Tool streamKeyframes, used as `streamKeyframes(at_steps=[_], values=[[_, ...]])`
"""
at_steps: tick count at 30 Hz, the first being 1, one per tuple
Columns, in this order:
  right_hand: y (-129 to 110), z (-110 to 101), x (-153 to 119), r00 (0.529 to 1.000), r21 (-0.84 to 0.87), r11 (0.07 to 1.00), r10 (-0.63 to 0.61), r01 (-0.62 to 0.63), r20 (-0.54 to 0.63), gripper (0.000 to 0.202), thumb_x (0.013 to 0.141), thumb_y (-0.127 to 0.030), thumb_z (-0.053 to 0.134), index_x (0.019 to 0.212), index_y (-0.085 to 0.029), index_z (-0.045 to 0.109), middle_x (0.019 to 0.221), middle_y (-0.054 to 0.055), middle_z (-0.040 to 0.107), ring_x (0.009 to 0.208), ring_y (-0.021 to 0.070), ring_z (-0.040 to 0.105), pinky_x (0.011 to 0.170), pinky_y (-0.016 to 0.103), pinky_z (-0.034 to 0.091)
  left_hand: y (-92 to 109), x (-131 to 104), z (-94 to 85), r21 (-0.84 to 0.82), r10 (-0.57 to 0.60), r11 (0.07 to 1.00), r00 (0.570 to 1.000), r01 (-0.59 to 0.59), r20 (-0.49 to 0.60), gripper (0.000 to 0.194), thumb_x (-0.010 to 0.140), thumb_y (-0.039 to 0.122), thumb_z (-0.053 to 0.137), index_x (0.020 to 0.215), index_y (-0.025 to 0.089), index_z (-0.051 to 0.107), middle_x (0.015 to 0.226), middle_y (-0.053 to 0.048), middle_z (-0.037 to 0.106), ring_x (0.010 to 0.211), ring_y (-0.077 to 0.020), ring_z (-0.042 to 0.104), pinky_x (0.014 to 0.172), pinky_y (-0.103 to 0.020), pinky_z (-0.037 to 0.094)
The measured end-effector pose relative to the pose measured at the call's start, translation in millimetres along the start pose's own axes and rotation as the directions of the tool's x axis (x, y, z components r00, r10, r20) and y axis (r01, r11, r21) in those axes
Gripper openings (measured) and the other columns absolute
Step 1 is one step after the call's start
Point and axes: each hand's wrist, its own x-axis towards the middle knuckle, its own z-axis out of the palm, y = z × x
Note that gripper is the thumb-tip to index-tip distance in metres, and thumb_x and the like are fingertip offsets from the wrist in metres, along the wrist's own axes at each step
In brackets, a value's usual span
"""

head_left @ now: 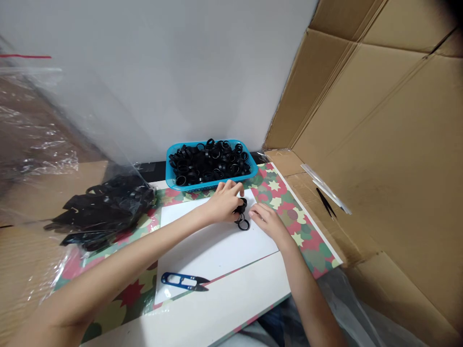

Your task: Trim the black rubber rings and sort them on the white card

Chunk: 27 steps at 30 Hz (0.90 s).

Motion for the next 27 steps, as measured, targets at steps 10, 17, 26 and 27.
streamKeyframes(at_steps=[10,17,26,27], values=[[8.9,-2.7,-0.2,0.997,-0.016,0.999,0.049,-0.050,-0.066,0.022,0.090,-0.031,0.038,0.076,-0.022,0.052,0.078,0.002,0.057,0.078,0.0168,0.054,0.071,0.026,0.040,28.5,8.2,21.4,-0.059,-0.058,0.996,0.997,0.061,0.050,0.014,0.068,0.020,0.058,0.076,0.012,0.067,0.106,-0.012,0.052,0.102,-0.0314,0.040,0.081,-0.042,0.034],[11.9,-8.4,-3.3,0.983,-0.026,0.993,0.113,-0.118,-0.147,0.023,0.090,-0.033,0.037,0.076,-0.022,0.052,0.078,0.002,0.058,0.076,0.0155,0.055,0.067,0.024,0.040,19.1,5.5,4.9,-0.182,-0.134,0.972,0.986,0.151,0.103,0.014,0.067,0.023,0.061,0.076,0.014,0.065,0.110,-0.010,0.050,0.103,-0.0306,0.040,0.082,-0.042,0.035],[21.8,3.1,-17.0,0.974,0.071,0.988,0.149,-0.139,-0.171,0.032,0.086,-0.049,0.038,0.073,-0.024,0.055,0.074,0.004,0.063,0.072,0.0196,0.061,0.065,0.028,0.047,-35.8,-135.8,-191.9,-0.210,-0.382,0.912,0.917,0.353,-0.114,0.029,0.074,0.042,0.052,0.073,0.017,0.066,0.110,-0.001,0.045,0.099,-0.0190,0.038,0.093,-0.035,0.030],[25.5,9.3,-19.6,0.978,0.087,0.986,0.154,-0.142,-0.142,0.033,0.085,-0.051,0.039,0.074,-0.025,0.057,0.076,0.005,0.065,0.071,0.0199,0.062,0.063,0.028,0.048,-44.2,-151.2,-220.5,-0.135,-0.411,0.911,0.893,0.391,-0.183,0.035,0.073,0.046,0.050,0.074,0.015,0.067,0.108,-0.001,0.045,0.100,-0.0183,0.038,0.095,-0.035,0.028]])
